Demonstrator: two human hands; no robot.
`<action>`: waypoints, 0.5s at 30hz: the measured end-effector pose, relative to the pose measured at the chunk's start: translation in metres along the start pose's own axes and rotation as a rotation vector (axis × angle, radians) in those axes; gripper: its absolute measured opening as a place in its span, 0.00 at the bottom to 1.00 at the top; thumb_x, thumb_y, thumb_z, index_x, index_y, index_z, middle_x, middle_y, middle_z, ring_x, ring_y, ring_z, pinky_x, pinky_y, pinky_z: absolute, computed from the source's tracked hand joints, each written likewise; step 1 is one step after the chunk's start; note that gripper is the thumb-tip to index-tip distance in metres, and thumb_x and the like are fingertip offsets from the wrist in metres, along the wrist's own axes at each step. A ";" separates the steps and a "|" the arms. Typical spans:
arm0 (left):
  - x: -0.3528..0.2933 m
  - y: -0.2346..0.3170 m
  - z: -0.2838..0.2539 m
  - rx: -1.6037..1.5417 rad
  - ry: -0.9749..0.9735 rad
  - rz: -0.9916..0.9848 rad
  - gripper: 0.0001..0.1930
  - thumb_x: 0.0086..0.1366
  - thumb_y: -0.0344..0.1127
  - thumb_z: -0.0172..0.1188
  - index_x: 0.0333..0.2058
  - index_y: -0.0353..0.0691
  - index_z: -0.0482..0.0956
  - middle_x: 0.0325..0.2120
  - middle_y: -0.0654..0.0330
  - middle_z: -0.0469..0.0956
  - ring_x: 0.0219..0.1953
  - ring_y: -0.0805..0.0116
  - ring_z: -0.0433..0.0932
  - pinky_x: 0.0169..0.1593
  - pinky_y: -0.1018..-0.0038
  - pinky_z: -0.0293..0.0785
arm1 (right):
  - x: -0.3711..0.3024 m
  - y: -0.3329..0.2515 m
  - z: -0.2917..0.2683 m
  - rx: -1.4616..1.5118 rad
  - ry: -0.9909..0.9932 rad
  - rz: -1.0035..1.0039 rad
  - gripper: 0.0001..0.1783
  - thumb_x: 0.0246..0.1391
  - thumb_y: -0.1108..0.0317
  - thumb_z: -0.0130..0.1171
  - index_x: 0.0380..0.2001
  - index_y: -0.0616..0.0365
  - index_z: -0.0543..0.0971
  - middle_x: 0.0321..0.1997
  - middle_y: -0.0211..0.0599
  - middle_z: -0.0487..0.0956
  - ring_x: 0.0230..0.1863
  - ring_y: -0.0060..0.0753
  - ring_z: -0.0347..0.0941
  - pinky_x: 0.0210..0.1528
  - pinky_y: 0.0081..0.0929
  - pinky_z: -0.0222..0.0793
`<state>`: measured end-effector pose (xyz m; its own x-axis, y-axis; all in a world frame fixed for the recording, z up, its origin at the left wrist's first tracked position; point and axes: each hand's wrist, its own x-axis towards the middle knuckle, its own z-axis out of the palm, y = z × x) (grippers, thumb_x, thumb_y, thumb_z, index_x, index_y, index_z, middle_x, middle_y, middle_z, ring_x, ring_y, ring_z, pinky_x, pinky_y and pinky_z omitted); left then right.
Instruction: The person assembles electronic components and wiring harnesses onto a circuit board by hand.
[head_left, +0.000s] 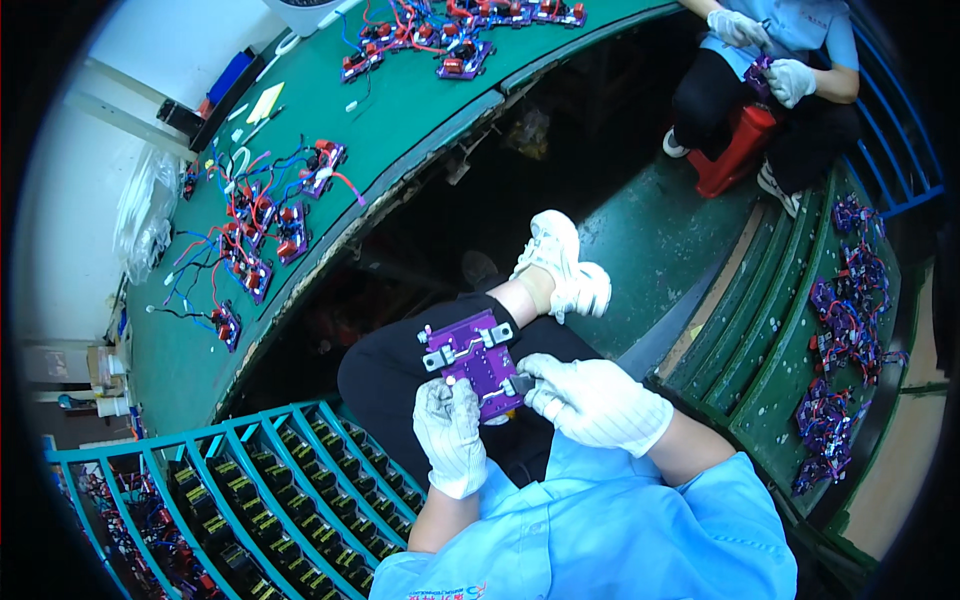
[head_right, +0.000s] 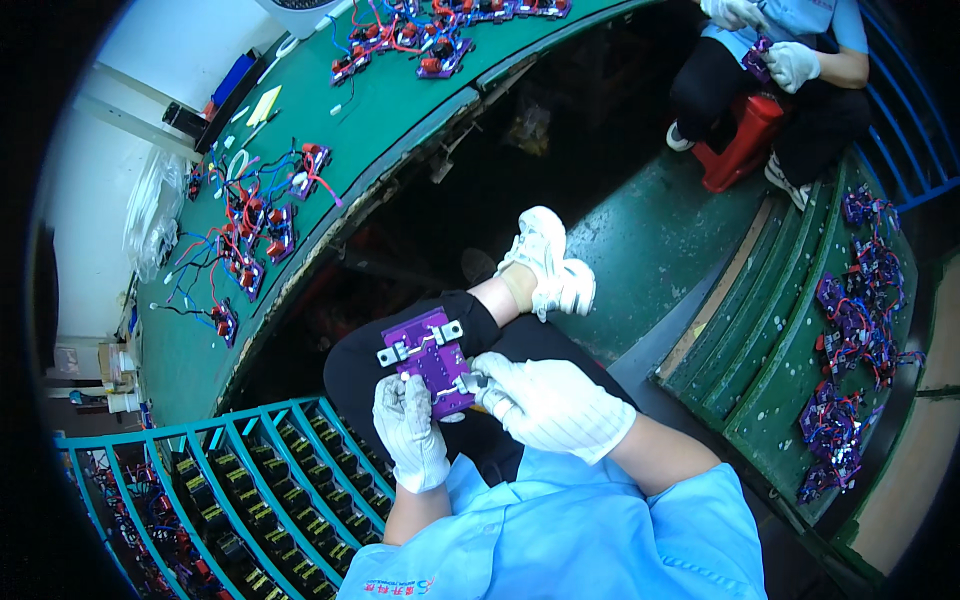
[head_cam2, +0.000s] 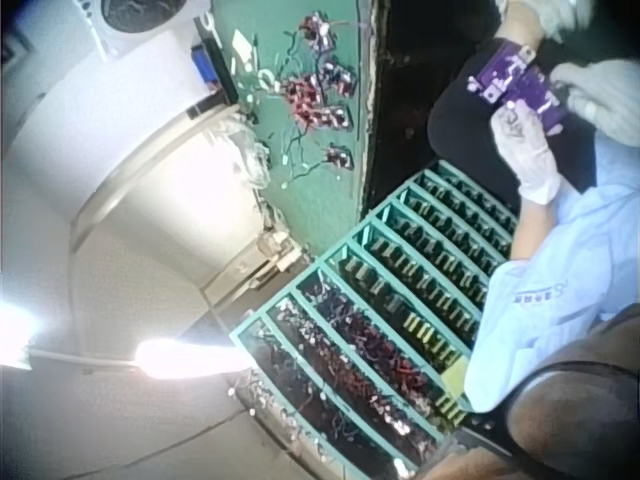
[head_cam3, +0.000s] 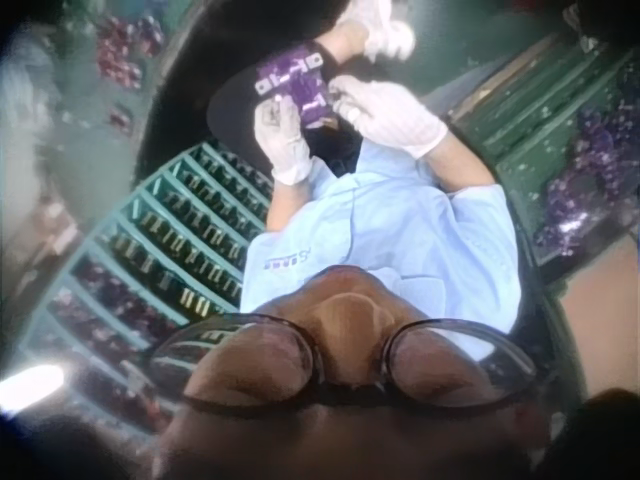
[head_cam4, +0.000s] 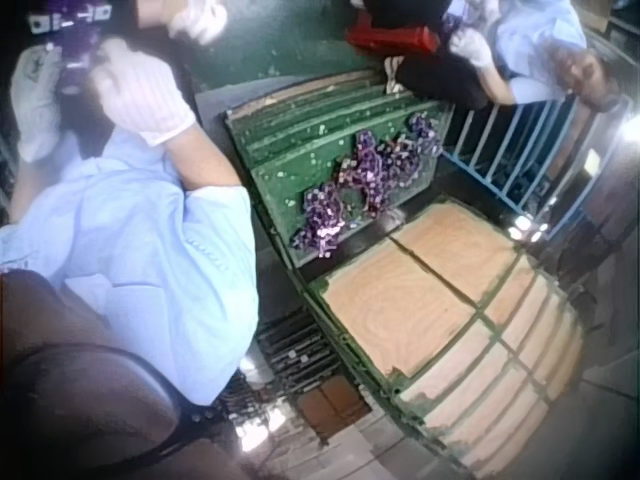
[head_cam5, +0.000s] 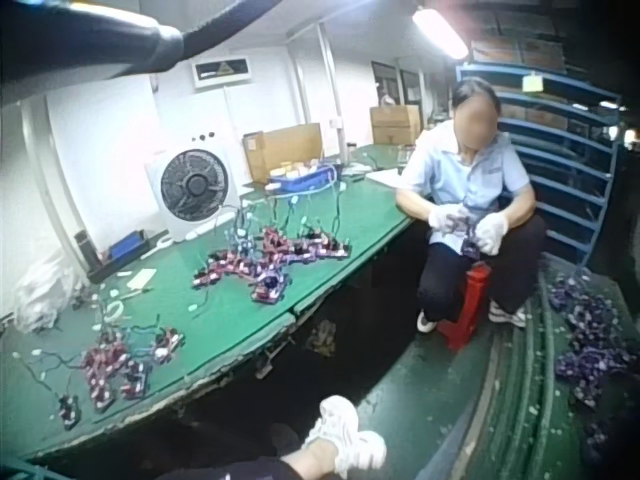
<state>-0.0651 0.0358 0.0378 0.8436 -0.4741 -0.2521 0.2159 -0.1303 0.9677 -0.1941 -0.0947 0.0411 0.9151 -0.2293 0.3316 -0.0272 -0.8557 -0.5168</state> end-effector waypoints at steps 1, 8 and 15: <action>0.000 -0.001 0.000 -0.007 -0.008 0.003 0.05 0.63 0.31 0.54 0.31 0.36 0.69 0.22 0.68 0.71 0.22 0.84 0.67 0.26 0.87 0.63 | -0.001 0.002 0.001 -0.011 0.002 0.002 0.11 0.46 0.68 0.56 0.32 0.65 0.75 0.43 0.41 0.74 0.23 0.26 0.71 0.24 0.23 0.66; 0.002 0.006 0.001 0.003 -0.034 0.040 0.07 0.63 0.32 0.52 0.31 0.35 0.70 0.23 0.64 0.72 0.25 0.80 0.69 0.29 0.83 0.65 | 0.015 0.006 -0.011 0.508 0.023 0.388 0.13 0.53 0.70 0.50 0.41 0.66 0.70 0.36 0.52 0.74 0.32 0.46 0.73 0.33 0.33 0.70; 0.013 -0.001 0.011 -0.128 -0.010 0.058 0.08 0.62 0.31 0.52 0.30 0.32 0.73 0.26 0.55 0.73 0.28 0.63 0.73 0.30 0.69 0.68 | 0.010 0.021 -0.008 0.412 0.106 0.318 0.15 0.52 0.72 0.52 0.43 0.67 0.70 0.41 0.48 0.74 0.30 0.41 0.74 0.34 0.29 0.71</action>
<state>-0.0598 0.0203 0.0338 0.8519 -0.4860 -0.1952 0.2284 0.0094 0.9735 -0.1891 -0.1186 0.0401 0.8411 -0.5118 0.1749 -0.1172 -0.4881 -0.8649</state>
